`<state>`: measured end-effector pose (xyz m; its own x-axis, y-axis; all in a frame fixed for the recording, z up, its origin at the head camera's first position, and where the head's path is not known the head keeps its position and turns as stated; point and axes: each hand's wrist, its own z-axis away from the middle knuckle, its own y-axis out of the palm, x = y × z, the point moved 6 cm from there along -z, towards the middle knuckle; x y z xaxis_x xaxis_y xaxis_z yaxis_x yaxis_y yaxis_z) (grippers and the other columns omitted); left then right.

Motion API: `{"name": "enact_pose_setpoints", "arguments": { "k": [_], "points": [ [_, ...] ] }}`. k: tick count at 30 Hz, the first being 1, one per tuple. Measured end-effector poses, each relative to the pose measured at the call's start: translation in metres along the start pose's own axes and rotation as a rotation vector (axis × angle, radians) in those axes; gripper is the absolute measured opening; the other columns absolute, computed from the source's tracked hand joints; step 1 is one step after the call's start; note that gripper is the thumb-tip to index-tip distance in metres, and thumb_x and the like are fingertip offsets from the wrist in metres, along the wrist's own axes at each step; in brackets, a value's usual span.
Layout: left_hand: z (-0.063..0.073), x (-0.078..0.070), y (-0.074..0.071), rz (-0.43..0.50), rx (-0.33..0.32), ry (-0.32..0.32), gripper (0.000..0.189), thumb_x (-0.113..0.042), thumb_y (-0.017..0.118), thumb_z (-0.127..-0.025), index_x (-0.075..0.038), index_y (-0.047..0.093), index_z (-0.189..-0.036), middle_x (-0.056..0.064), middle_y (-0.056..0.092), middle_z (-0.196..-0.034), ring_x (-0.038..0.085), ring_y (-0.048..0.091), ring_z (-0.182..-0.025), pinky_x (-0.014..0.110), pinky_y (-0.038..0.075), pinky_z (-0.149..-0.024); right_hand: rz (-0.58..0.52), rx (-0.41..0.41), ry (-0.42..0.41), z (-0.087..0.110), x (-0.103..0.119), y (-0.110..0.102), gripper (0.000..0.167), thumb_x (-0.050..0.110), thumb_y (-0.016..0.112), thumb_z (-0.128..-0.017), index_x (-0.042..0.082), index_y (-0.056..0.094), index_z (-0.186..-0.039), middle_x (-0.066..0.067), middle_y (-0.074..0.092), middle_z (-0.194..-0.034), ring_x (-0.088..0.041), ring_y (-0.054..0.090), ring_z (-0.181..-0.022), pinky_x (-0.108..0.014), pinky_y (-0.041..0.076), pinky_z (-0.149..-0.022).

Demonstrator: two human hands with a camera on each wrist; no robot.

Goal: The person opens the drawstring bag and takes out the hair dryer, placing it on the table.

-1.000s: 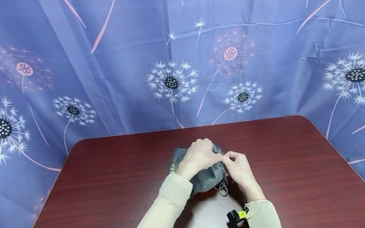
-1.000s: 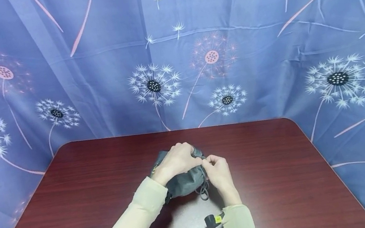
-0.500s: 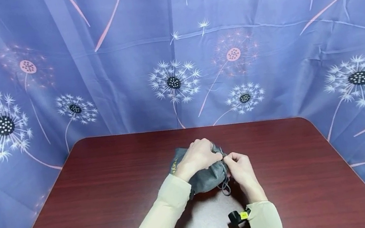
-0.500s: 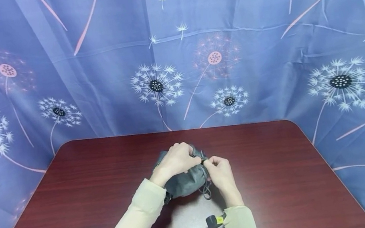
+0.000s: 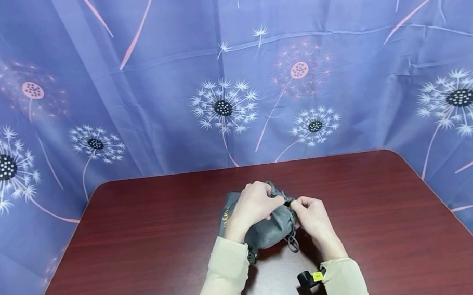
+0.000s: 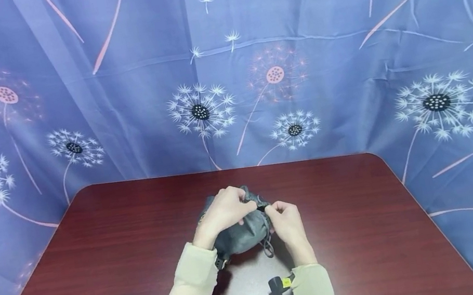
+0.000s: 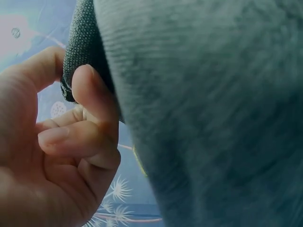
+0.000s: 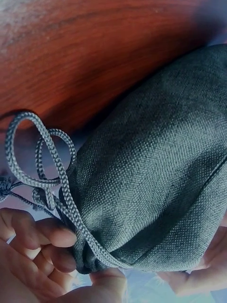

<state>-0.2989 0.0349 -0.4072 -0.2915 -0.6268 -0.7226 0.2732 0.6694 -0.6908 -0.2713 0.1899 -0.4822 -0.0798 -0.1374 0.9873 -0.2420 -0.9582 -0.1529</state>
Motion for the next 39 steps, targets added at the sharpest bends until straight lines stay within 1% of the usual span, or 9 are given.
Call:
{"name": "enact_pose_setpoints", "arguments": {
  "k": [3,5,10,14,26,32,39],
  "points": [
    [0.0,0.001,0.001,0.007,-0.021,0.005,0.036,-0.026,0.064,-0.085,-0.016,0.046,-0.056,-0.001,0.054,-0.045,0.011,0.059,-0.043,0.028,0.039,-0.048,-0.004,0.001,0.007,-0.001,-0.001,-0.001,0.02,0.005,0.056,-0.083,0.005,0.054,-0.062,-0.002,0.046,-0.048,-0.015,0.044,-0.042,-0.023,0.03,-0.039],
    [-0.001,0.002,0.002,0.013,-0.023,0.006,0.036,-0.027,0.064,-0.085,-0.016,0.045,-0.056,0.0,0.053,-0.045,0.01,0.059,-0.043,0.029,0.04,-0.048,-0.006,-0.002,0.009,-0.002,-0.002,-0.002,0.02,0.005,0.056,-0.083,0.005,0.054,-0.063,-0.001,0.046,-0.048,-0.015,0.044,-0.042,-0.023,0.03,-0.039],
    [-0.001,0.003,0.002,0.022,-0.021,0.0,0.039,-0.026,0.064,-0.085,-0.016,0.042,-0.055,0.002,0.052,-0.045,0.011,0.06,-0.043,0.029,0.036,-0.046,-0.001,-0.009,0.002,-0.002,-0.003,-0.003,0.02,0.005,0.056,-0.082,0.004,0.055,-0.063,0.001,0.045,-0.049,-0.015,0.045,-0.042,-0.022,0.032,-0.04],
    [0.001,0.003,0.0,0.019,-0.029,-0.003,0.039,-0.025,0.063,-0.085,-0.016,0.041,-0.054,0.002,0.05,-0.045,0.01,0.06,-0.043,0.029,0.037,-0.046,0.01,-0.009,0.0,-0.002,-0.003,-0.003,0.019,0.005,0.057,-0.082,0.004,0.055,-0.063,0.001,0.046,-0.051,-0.015,0.046,-0.042,-0.022,0.034,-0.041],
    [0.005,0.003,-0.005,0.03,-0.046,0.026,0.037,-0.024,0.063,-0.084,-0.016,0.043,-0.054,0.0,0.051,-0.044,0.01,0.06,-0.043,0.03,0.04,-0.048,0.023,-0.014,0.008,-0.002,-0.003,-0.004,0.02,0.004,0.056,-0.082,0.004,0.055,-0.063,0.001,0.046,-0.049,-0.015,0.047,-0.041,-0.022,0.035,-0.042],
    [0.004,0.001,-0.008,0.02,-0.066,0.03,0.038,-0.023,0.065,-0.082,-0.016,0.042,-0.053,-0.001,0.05,-0.043,0.009,0.059,-0.042,0.029,0.039,-0.047,0.028,-0.015,0.012,-0.003,-0.002,-0.006,0.02,0.005,0.057,-0.081,0.004,0.055,-0.062,0.0,0.045,-0.049,-0.017,0.048,-0.042,-0.022,0.034,-0.041],
    [0.005,0.001,-0.011,-0.003,-0.075,0.035,0.037,-0.023,0.065,-0.081,-0.016,0.041,-0.053,-0.002,0.051,-0.042,0.011,0.059,-0.042,0.028,0.036,-0.046,0.03,-0.023,0.011,-0.003,-0.002,-0.01,0.02,0.004,0.057,-0.082,0.003,0.056,-0.062,0.0,0.047,-0.047,-0.015,0.046,-0.041,-0.022,0.034,-0.042]
  ]
}}
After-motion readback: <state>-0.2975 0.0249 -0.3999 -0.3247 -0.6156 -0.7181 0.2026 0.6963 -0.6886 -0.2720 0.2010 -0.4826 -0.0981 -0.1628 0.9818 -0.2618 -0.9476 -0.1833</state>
